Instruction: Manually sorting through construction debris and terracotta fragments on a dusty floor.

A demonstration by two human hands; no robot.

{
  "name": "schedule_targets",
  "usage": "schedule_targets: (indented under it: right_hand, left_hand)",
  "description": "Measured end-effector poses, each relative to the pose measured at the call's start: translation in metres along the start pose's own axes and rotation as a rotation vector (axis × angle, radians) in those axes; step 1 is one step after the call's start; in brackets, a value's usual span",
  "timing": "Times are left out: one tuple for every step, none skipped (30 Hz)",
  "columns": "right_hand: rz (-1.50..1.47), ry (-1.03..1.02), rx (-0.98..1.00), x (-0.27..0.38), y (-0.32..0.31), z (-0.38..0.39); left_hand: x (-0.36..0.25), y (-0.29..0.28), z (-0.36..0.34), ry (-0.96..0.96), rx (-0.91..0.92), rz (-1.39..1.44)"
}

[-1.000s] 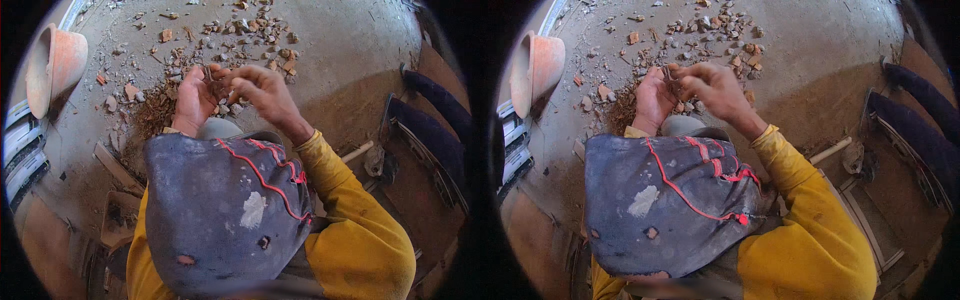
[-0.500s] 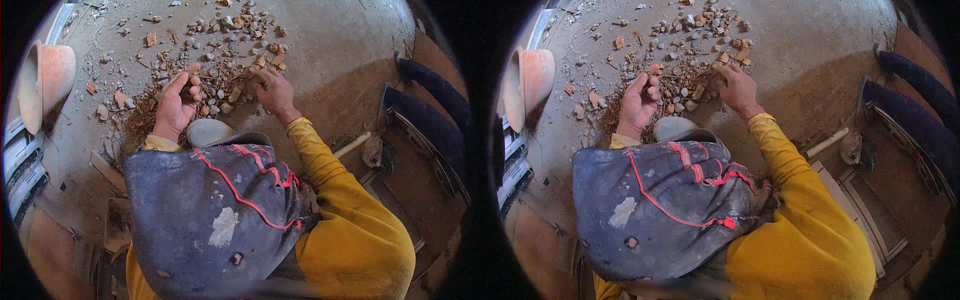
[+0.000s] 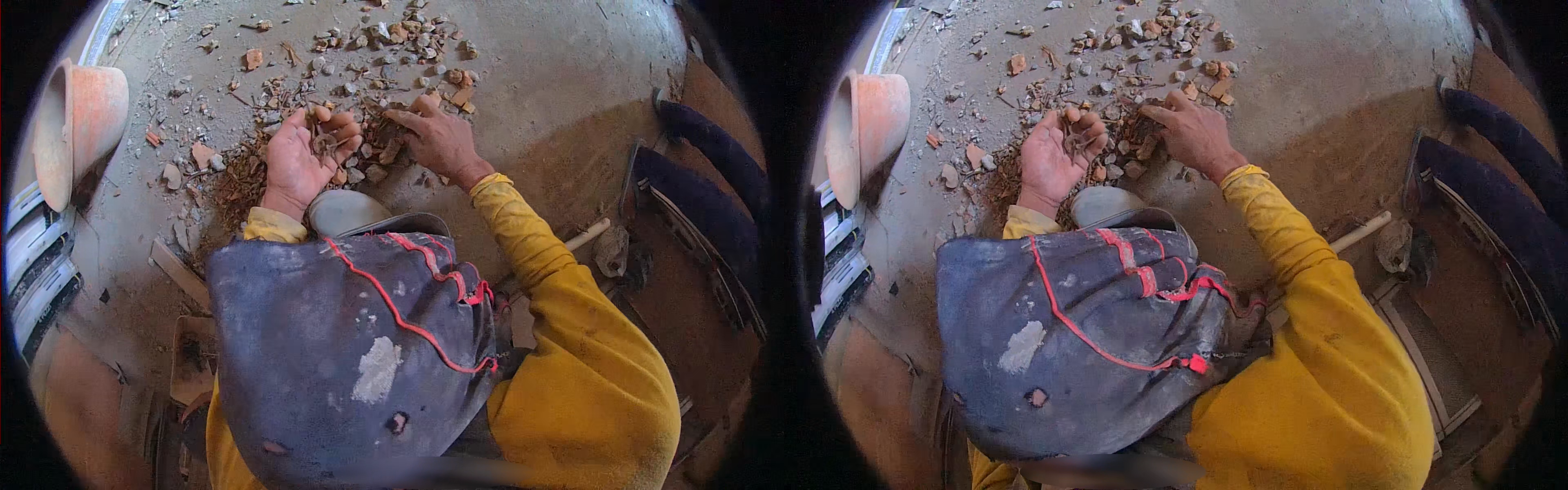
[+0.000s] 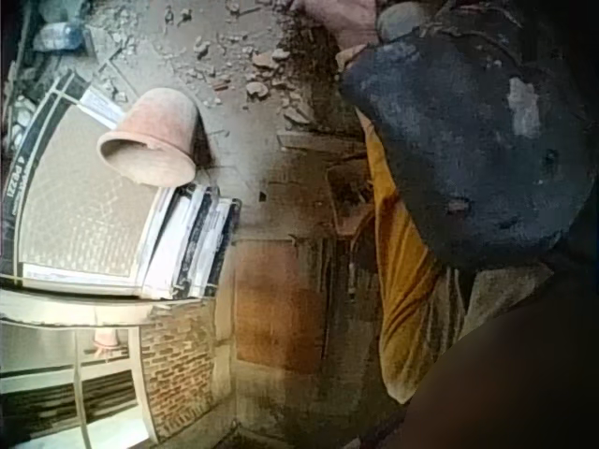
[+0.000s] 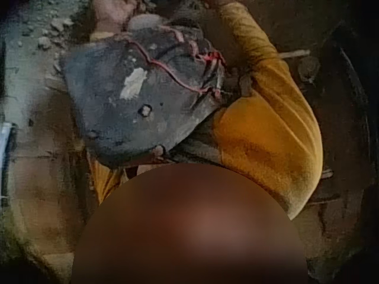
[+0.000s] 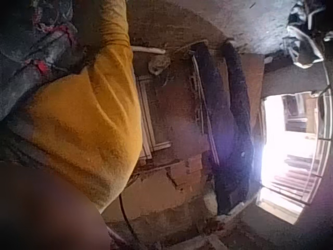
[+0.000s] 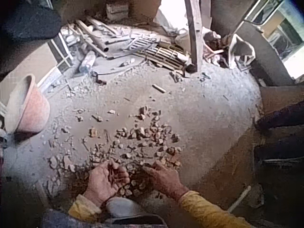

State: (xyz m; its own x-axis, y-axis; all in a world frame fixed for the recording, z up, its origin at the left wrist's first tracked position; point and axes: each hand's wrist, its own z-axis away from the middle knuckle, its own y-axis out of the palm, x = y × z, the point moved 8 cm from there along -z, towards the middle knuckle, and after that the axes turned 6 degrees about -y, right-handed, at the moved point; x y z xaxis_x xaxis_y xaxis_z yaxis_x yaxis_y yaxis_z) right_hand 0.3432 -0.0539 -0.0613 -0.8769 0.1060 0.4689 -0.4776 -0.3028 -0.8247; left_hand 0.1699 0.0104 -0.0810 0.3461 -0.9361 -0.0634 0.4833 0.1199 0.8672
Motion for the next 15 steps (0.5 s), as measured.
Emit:
schedule_targets:
  right_hand:
    - [0.003,-0.010,0.016,-0.001,0.002,-0.001]
    - [-0.005,-0.015,0.020,-0.003,0.002,-0.001]
    - [0.002,-0.055,0.012,-0.004,0.002,0.001]
    - [0.013,-0.095,0.000,-0.004,0.002,0.003]
    - [0.009,-0.099,0.001,-0.006,0.006,0.004]
    - [0.031,-0.125,-0.046,-0.005,0.008,0.006]
    - [0.058,-0.146,-0.091,-0.003,0.004,0.007]
    - [0.060,-0.143,-0.090,-0.002,0.002,0.006]
    - [0.031,-0.116,-0.049,-0.003,0.003,0.005]
    - [0.000,-0.091,-0.009,-0.002,0.003,0.004]
    - [0.001,-0.088,-0.008,0.000,0.002,0.002]
    - [0.002,-0.112,-0.018,0.003,0.001,0.001]
    - [0.004,-0.136,-0.028,0.006,0.000,-0.001]
    - [0.004,-0.132,-0.029,0.003,0.003,0.000]
    - [0.024,-0.143,-0.042,0.000,0.005,0.003]
  left_hand:
    - [-0.001,0.001,0.000,0.003,-0.009,0.000]
    - [0.000,0.003,-0.002,0.004,-0.025,0.020]
    - [0.000,0.003,-0.003,0.005,-0.040,0.041]
    - [0.001,0.008,-0.005,-0.002,0.007,0.075]
    - [0.001,0.010,-0.004,0.002,0.003,0.074]
    - [0.000,0.011,-0.003,-0.001,-0.040,0.057]
    - [0.000,0.011,-0.003,-0.007,-0.079,0.044]
    - [0.000,0.012,-0.002,-0.010,-0.077,0.045]
    - [-0.001,0.009,-0.001,-0.008,-0.113,0.004]
    - [-0.002,0.005,0.001,-0.004,-0.152,-0.039]
    - [-0.003,0.001,0.001,-0.007,-0.151,-0.038]
    - [-0.005,-0.005,0.001,-0.002,-0.156,-0.092]
    - [-0.007,-0.002,0.000,0.003,-0.161,-0.146]
    - [-0.009,-0.005,0.004,0.074,-0.401,-0.269]
    - [-0.007,-0.008,0.001,0.071,-0.400,-0.269]
